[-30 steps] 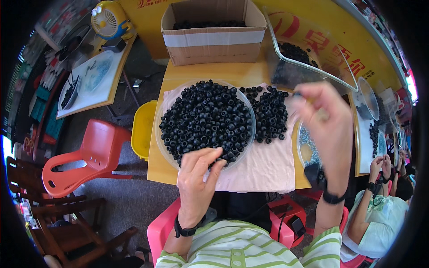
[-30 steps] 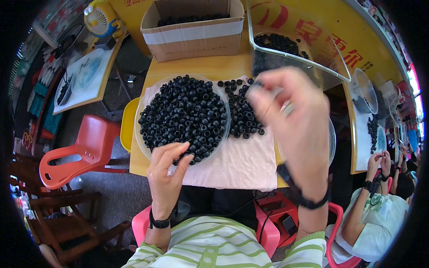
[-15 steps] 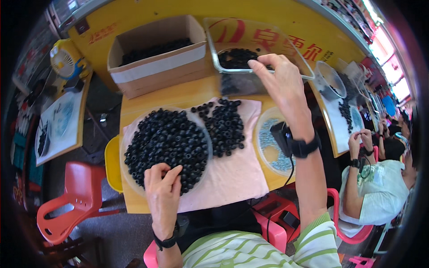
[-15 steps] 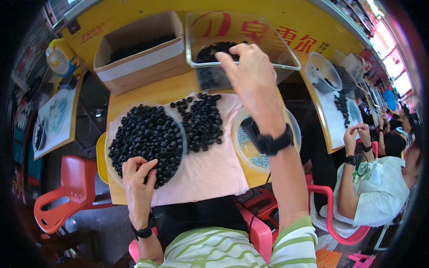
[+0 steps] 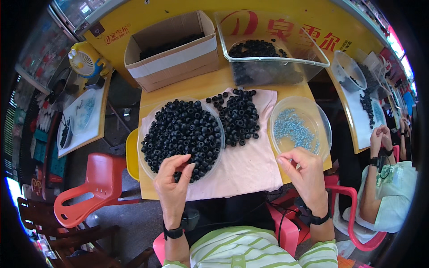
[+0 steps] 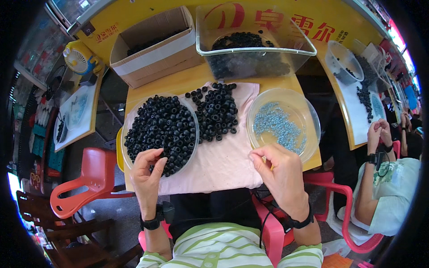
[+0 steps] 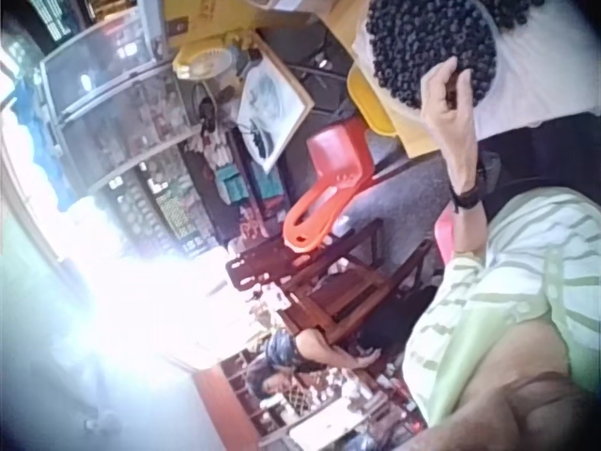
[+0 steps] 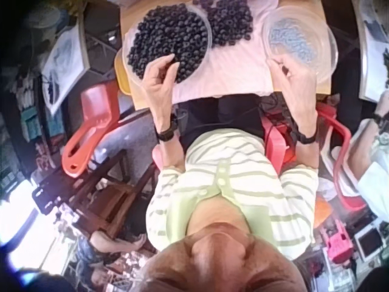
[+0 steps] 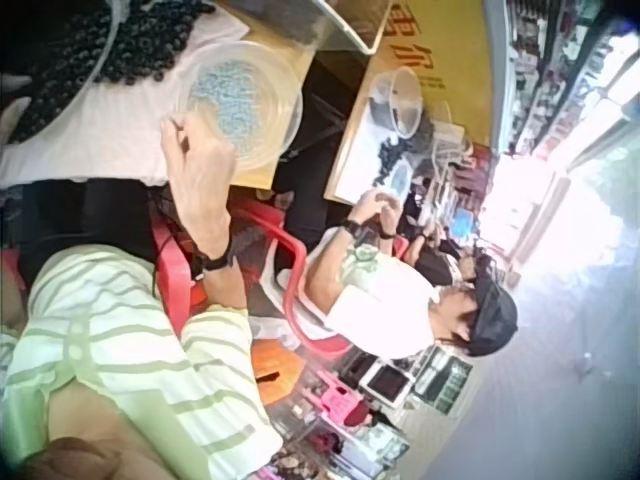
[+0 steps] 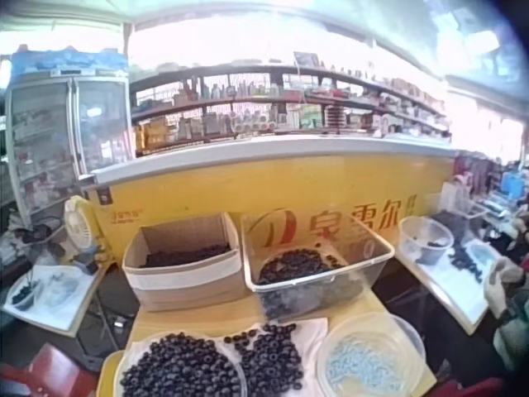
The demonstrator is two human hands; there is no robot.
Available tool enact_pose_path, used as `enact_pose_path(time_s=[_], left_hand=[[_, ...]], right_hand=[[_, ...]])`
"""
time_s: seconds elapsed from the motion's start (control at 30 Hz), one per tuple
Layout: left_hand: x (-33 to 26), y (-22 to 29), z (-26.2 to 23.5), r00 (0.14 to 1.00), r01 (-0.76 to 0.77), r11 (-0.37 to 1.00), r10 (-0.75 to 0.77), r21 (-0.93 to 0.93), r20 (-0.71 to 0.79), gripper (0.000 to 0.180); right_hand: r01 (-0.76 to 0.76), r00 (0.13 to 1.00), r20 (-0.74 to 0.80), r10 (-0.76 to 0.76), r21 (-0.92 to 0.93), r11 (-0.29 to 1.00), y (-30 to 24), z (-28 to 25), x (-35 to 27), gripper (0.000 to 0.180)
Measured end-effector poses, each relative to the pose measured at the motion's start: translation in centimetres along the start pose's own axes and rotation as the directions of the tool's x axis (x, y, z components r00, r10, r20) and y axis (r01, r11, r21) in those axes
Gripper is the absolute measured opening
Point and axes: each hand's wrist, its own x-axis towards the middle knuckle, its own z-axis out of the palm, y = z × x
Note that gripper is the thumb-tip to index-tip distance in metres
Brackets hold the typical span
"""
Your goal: The person is manually inserting small silver-colored pins or components into black plastic beads or housings.
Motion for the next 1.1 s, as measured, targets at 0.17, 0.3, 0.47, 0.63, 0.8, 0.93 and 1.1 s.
enact_pose_path(time_s=[0.17,0.3,0.47,0.63,0.8,0.93,1.1], left_hand=[[-2.2,2.4,2.1,0.926,0.377,0.731,-0.275,-0.569,0.259,0.025],[-4.4,1.7,4.4,0.828,0.544,0.612,-0.283,-0.573,0.484,0.023],[-4.1,0.0,7.8,0.830,0.452,0.757,-0.164,-0.472,0.533,0.022],[-4.3,-1.1,8.5,0.873,0.273,0.890,-0.071,-0.364,0.482,0.021],[-4.1,-0.7,8.2,0.866,0.319,0.872,-0.109,-0.371,0.488,0.020],[-4.0,-0.9,8.2,0.868,0.331,0.859,-0.114,-0.391,0.484,0.020],[-4.1,-1.0,8.2,0.867,0.330,0.854,-0.106,-0.402,0.487,0.024]], right_hand=[[0.015,1.000,0.013,-0.015,0.046,0.999,0.3,1.1,-1.0,0.007],[0.024,0.992,-0.118,-0.035,-0.090,0.996,2.4,0.5,-0.3,0.005],[0.007,0.992,-0.123,-0.041,-0.269,0.963,5.9,1.0,1.0,0.004],[0.111,0.989,-0.061,-0.136,-0.304,0.946,6.0,2.4,2.3,0.006],[0.110,0.993,0.001,-0.115,-0.324,0.940,6.1,2.4,2.8,0.005],[0.132,0.991,0.026,-0.131,-0.351,0.927,6.2,2.2,2.7,0.010],[0.251,0.967,0.138,-0.212,-0.394,0.884,6.5,1.9,2.7,0.013]])
